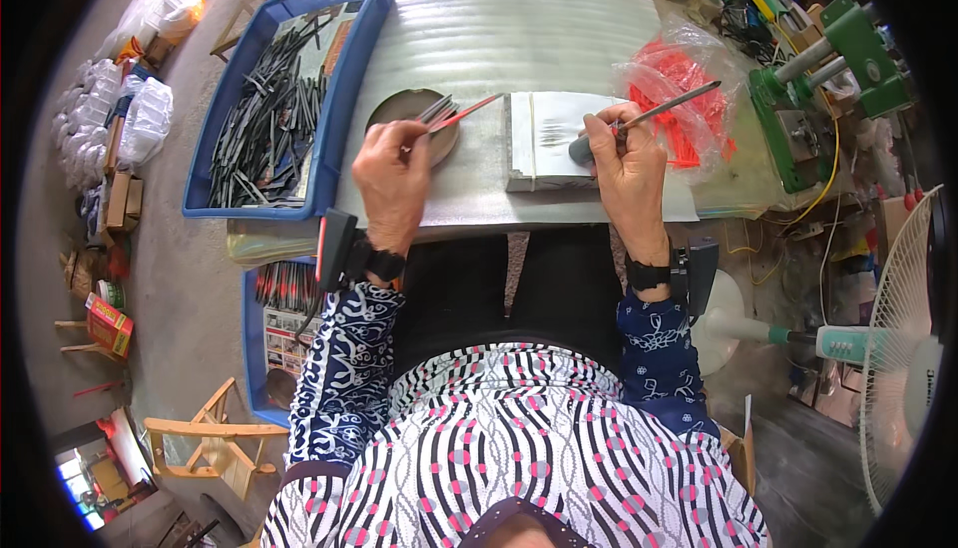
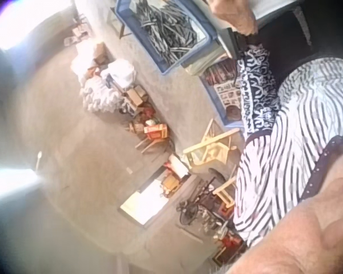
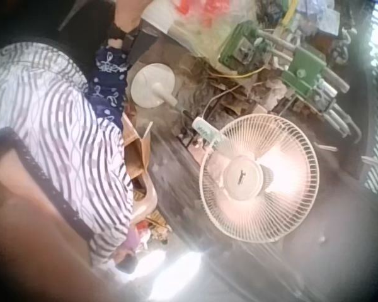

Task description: The person repeatedly picks a black stick and a red sleeve from a blue bin, inserts the stick into the sleeve, and taps the joined unit on a white block to seat it. Finished units are placed into a small round dish on the table.

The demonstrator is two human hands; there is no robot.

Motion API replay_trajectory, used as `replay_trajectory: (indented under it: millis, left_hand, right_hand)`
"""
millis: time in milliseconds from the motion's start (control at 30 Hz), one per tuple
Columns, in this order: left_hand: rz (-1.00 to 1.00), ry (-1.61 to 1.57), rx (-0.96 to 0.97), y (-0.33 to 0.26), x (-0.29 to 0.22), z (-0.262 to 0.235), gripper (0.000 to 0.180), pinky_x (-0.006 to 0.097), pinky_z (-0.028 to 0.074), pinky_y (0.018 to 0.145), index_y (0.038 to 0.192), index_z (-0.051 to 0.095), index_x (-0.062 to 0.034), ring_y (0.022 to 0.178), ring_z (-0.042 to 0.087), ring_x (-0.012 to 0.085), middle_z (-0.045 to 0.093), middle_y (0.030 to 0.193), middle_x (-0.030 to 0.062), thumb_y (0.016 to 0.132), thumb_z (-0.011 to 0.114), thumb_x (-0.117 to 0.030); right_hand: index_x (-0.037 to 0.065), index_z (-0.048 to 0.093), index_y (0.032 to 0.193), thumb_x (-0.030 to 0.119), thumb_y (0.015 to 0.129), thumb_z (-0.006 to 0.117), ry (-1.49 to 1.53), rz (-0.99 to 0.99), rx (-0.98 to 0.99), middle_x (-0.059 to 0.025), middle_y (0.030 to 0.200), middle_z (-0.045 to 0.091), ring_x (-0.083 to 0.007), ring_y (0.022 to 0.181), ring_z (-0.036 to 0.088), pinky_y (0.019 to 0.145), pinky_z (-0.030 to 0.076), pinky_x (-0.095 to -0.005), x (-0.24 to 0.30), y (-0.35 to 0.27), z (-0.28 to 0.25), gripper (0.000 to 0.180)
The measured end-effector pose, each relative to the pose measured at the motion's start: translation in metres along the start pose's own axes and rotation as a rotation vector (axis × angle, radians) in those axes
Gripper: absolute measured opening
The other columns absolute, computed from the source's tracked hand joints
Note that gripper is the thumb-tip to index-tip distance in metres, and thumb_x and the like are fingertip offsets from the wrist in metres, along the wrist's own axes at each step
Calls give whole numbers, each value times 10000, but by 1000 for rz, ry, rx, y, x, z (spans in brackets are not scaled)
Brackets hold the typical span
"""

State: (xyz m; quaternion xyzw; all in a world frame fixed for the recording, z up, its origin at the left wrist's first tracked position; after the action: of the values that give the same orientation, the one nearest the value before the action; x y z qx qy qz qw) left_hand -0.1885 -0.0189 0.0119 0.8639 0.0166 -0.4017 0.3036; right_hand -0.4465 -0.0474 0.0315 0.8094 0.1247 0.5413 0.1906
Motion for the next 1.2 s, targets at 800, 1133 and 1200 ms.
replay_trajectory:
  millis: [800,1133,1200]
  left_hand:
    - [138,401,-26,17,22,-75,90,397,543,649,888,695,-156,756,669,293,646,874,60,809,683,-116]
    - [-177,749,405,82,134,-111,152,413,561,752,893,751,-107,841,695,343,714,869,156,810,667,-202]
    - [-170,749,420,90,145,-108,179,416,553,774,881,746,-65,836,691,346,709,873,181,787,686,-206]
  right_hand:
    - [69,555,938,164,980,581,85,2,14,-7,817,626,-23,588,466,517,380,-182,-15,-2,2,108]
    - [38,557,905,136,952,632,140,72,-38,11,732,546,-54,660,461,597,389,-221,-15,-4,1,132]
    - [36,557,907,130,951,629,146,76,-38,11,737,547,-52,662,461,595,388,-221,-16,-4,0,127]
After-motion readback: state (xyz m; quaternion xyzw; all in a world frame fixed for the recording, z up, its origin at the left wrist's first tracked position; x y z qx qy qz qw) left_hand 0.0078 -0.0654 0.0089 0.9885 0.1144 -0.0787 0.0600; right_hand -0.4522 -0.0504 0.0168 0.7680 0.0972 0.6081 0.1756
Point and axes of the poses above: each hand's wrist, its own y-axis towards the middle knuckle, its own z-axis out of the palm, x = y × z, the point moved 6 cm from there along y, towards the middle knuckle
